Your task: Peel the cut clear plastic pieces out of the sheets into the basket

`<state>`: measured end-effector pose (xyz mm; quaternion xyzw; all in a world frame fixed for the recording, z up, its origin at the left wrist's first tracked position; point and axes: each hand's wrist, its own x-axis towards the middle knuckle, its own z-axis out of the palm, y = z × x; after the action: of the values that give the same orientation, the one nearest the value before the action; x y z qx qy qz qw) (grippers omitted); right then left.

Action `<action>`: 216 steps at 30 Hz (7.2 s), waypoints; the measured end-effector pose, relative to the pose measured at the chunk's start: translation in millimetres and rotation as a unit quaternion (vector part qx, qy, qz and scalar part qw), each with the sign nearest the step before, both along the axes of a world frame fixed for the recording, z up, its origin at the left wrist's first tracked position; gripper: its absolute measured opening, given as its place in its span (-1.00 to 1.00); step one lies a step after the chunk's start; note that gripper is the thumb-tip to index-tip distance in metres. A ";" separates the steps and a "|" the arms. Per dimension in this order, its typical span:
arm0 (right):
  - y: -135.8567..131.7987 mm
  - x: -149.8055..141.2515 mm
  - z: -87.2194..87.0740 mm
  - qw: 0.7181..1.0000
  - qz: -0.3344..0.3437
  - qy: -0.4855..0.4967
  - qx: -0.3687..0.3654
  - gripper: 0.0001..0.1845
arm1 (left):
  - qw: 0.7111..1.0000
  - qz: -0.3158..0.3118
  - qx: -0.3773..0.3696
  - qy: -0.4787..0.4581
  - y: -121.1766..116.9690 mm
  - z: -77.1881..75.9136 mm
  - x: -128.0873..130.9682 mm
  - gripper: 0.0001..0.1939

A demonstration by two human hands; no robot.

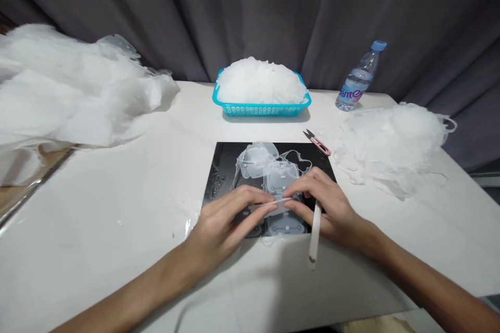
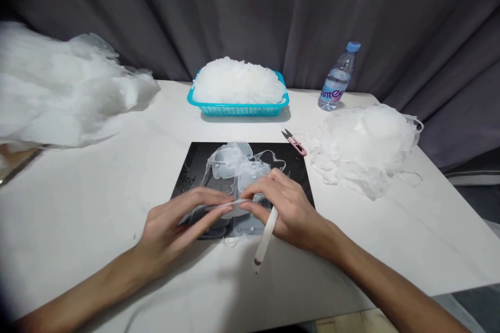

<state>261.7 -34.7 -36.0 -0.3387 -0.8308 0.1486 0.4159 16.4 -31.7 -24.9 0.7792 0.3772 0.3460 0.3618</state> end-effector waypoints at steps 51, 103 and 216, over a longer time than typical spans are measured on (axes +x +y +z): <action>31.9 39.4 2.1 0.936 0.070 0.133 -0.320 -0.07 | 0.952 -0.145 0.111 0.244 52.2 -16.1 -3.2 -0.46; 20.6 27.8 2.2 0.968 0.103 -0.074 -0.214 -0.87 | 0.929 -0.155 0.131 0.311 59.5 -21.4 0.0 -0.21; -0.1 13.5 7.9 0.958 -0.003 0.066 -0.279 -0.87 | 0.891 -0.010 -0.394 -0.224 27.7 -2.4 22.5 -0.66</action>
<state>275.2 -34.8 -28.1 -0.4335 -0.7257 0.3955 0.3592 38.9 -4.0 -27.4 0.4777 0.3839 0.3307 0.7176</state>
